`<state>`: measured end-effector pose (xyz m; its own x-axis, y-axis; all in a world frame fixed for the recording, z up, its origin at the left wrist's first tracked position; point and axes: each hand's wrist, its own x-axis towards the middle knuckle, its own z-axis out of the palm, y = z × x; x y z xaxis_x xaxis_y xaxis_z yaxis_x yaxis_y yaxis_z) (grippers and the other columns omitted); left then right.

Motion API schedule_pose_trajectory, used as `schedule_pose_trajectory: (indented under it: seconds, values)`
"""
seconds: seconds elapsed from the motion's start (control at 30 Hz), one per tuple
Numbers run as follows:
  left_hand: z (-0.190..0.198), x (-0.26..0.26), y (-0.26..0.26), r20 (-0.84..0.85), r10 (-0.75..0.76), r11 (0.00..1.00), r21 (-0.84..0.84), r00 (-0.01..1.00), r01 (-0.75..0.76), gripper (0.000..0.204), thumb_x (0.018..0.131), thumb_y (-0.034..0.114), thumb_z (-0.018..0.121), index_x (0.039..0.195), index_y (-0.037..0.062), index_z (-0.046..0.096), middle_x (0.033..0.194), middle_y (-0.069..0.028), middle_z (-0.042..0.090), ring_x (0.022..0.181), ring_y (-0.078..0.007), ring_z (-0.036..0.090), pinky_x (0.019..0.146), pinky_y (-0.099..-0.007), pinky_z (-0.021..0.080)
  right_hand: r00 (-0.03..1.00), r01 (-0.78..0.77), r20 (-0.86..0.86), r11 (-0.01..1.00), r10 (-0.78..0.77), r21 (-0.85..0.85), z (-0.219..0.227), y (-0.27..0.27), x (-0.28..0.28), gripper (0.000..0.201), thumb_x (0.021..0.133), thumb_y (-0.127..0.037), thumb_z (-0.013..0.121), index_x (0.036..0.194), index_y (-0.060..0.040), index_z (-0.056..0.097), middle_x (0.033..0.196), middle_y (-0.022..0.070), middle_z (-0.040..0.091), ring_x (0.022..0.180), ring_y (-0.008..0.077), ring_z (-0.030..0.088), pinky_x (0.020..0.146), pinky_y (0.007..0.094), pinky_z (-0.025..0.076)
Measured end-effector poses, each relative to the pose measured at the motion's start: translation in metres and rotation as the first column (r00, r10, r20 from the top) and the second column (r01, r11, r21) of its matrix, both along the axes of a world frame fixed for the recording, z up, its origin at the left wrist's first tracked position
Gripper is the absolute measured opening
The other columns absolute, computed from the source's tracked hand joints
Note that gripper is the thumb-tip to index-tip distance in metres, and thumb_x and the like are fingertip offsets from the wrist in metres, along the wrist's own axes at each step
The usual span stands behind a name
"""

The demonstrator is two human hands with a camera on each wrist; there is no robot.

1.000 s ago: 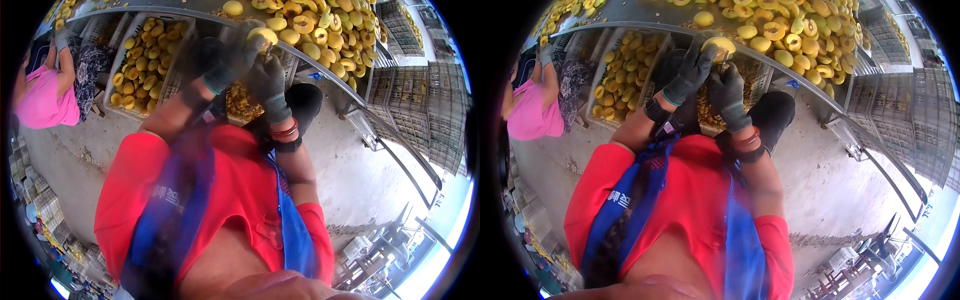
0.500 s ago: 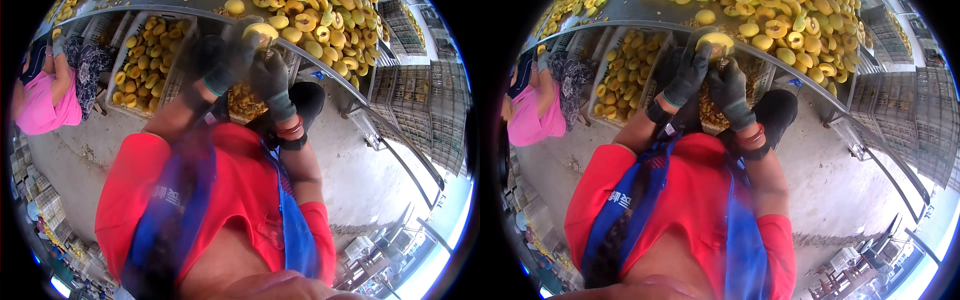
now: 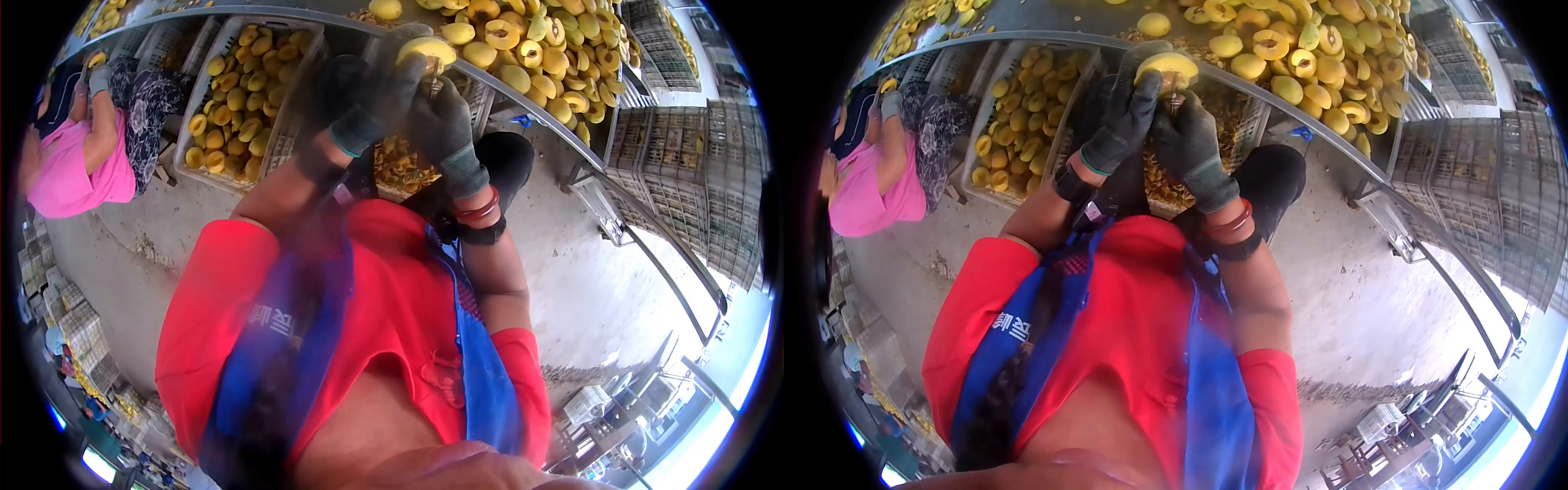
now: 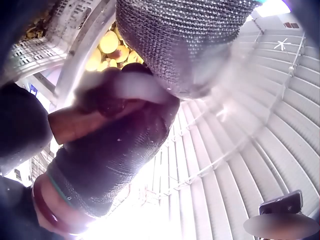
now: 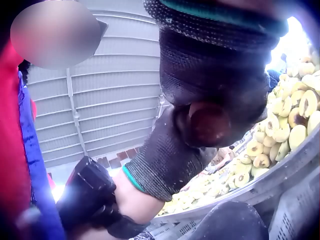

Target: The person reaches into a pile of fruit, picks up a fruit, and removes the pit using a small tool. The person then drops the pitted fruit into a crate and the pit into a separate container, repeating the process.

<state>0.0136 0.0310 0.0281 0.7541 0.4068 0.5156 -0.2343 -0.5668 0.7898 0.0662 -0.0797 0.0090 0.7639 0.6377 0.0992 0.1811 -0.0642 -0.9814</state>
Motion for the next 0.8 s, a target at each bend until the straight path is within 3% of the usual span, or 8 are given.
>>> schedule_pose_trajectory:
  seconds: [0.07, 0.13, 0.27, 0.37, 0.5, 0.67, 0.77, 0.8]
  values:
    - [-0.002, -0.001, 0.005, 0.034, -0.027, 0.998, 0.053, 0.999, 0.026, 0.023, 0.091, 0.017, 0.049, 0.110, 0.0045, 0.052, 0.115, -0.0155, 0.053, 0.104, -0.0316, 0.054, 0.085, -0.0408, 0.045, 0.932, -0.081, -0.338, 0.986, 0.127, 0.148, 0.002, -0.004, 0.002, 0.016, 0.089, -0.014, 0.056, 0.094, 0.0009, 0.053, 0.066, 0.0085, 0.060, 0.054, 0.0169, 0.060, 0.049, 0.0301, 0.045]
    - [-0.013, 0.003, 0.010, 0.187, -0.014, 0.979, 0.202, 0.982, -0.024, 0.028, 0.093, 0.022, 0.048, 0.114, 0.0043, 0.050, 0.115, -0.0152, 0.052, 0.104, -0.0296, 0.054, 0.086, -0.0392, 0.046, 0.880, -0.195, -0.400, 0.964, 0.254, 0.184, 0.020, -0.012, 0.003, 0.016, 0.090, -0.015, 0.054, 0.095, 0.0002, 0.053, 0.065, 0.0047, 0.057, 0.053, 0.0125, 0.056, 0.047, 0.0270, 0.044]
    - [-0.007, 0.003, 0.007, 0.213, -0.036, 0.996, 0.082, 0.976, 0.019, 0.039, 0.095, 0.032, 0.048, 0.119, 0.0027, 0.047, 0.114, -0.0146, 0.054, 0.103, -0.0247, 0.055, 0.087, -0.0366, 0.047, 0.872, -0.204, -0.431, 0.973, 0.230, 0.107, 0.037, -0.011, -0.002, 0.015, 0.090, -0.015, 0.052, 0.096, -0.0011, 0.052, 0.063, 0.0028, 0.054, 0.048, 0.0107, 0.052, 0.042, 0.0251, 0.042]
    - [-0.008, 0.003, 0.007, 0.215, -0.060, 0.997, -0.025, 0.975, 0.067, 0.043, 0.094, 0.036, 0.048, 0.120, 0.0019, 0.047, 0.111, -0.0146, 0.056, 0.101, -0.0229, 0.057, 0.087, -0.0356, 0.047, 0.966, -0.109, -0.207, 0.970, 0.155, 0.217, 0.018, -0.001, -0.004, 0.014, 0.090, -0.014, 0.052, 0.098, -0.0021, 0.052, 0.061, 0.0017, 0.052, 0.045, 0.0098, 0.049, 0.038, 0.0247, 0.040]
    - [-0.012, 0.001, 0.006, 0.223, -0.112, 0.982, -0.122, 0.968, 0.142, 0.046, 0.093, 0.038, 0.049, 0.120, 0.0016, 0.047, 0.110, -0.0143, 0.058, 0.098, -0.0221, 0.059, 0.085, -0.0346, 0.049, 0.799, -0.236, -0.518, 0.952, 0.305, 0.196, 0.039, -0.015, 0.001, 0.016, 0.090, -0.014, 0.052, 0.100, -0.0014, 0.053, 0.063, 0.0026, 0.054, 0.047, 0.0104, 0.051, 0.041, 0.0255, 0.041]
    - [-0.012, 0.004, 0.007, 0.238, -0.151, 0.965, -0.177, 0.960, 0.196, 0.049, 0.093, 0.040, 0.051, 0.121, 0.0010, 0.047, 0.110, -0.0143, 0.059, 0.098, -0.0208, 0.059, 0.084, -0.0336, 0.049, 0.940, -0.151, -0.286, 0.979, 0.184, 0.134, 0.025, -0.006, -0.005, 0.017, 0.089, -0.014, 0.053, 0.102, -0.0026, 0.053, 0.064, 0.0025, 0.054, 0.048, 0.0099, 0.050, 0.043, 0.0253, 0.041]
    - [-0.007, 0.000, 0.008, 0.202, -0.141, 0.979, -0.115, 0.969, 0.166, 0.048, 0.093, 0.040, 0.051, 0.122, 0.0012, 0.047, 0.110, -0.0135, 0.060, 0.098, -0.0196, 0.059, 0.083, -0.0325, 0.049, 0.943, -0.145, -0.284, 0.982, 0.173, 0.117, 0.024, -0.006, -0.003, 0.017, 0.089, -0.013, 0.052, 0.103, -0.0031, 0.052, 0.065, 0.0027, 0.055, 0.047, 0.0098, 0.049, 0.042, 0.0258, 0.041]
    - [-0.008, -0.001, 0.009, 0.194, -0.150, 0.979, -0.110, 0.970, 0.173, 0.048, 0.093, 0.040, 0.051, 0.122, 0.0013, 0.047, 0.110, -0.0131, 0.060, 0.097, -0.0191, 0.059, 0.083, -0.0320, 0.049, 0.843, -0.193, -0.478, 0.969, 0.245, 0.157, 0.026, -0.010, 0.001, 0.018, 0.089, -0.014, 0.052, 0.103, -0.0031, 0.052, 0.065, 0.0028, 0.055, 0.047, 0.0100, 0.049, 0.042, 0.0259, 0.041]
